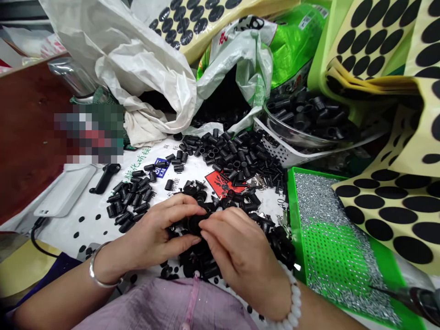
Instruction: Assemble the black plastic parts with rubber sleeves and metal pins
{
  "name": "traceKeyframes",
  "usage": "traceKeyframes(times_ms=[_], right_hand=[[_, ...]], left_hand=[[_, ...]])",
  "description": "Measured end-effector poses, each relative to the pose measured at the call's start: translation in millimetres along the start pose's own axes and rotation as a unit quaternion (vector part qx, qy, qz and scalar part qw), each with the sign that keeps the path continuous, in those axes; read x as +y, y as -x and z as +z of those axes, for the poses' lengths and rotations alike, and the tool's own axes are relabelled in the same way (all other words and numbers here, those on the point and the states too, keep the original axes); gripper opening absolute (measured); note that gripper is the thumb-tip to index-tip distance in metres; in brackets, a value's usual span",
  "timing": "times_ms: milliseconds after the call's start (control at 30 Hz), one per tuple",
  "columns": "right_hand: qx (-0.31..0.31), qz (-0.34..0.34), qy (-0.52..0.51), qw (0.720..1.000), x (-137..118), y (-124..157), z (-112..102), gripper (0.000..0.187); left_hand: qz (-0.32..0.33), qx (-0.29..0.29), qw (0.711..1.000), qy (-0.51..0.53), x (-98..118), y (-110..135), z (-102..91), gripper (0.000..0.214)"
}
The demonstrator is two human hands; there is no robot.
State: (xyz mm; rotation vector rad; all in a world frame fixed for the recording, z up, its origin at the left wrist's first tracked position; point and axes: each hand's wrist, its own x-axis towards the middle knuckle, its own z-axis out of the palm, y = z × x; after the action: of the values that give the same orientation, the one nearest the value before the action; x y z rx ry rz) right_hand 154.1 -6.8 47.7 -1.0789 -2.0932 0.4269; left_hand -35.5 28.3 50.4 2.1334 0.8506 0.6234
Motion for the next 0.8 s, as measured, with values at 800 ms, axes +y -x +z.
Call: traceKeyframes(times_ms=[800], right_hand=[[0.012, 0.048, -0.094, 0.994, 4.5, -3.6, 1.7, 0.015]], left_hand=[[0.060, -0.058, 0.996, -0.022, -8.6, -3.0, -4.7, 0.043]])
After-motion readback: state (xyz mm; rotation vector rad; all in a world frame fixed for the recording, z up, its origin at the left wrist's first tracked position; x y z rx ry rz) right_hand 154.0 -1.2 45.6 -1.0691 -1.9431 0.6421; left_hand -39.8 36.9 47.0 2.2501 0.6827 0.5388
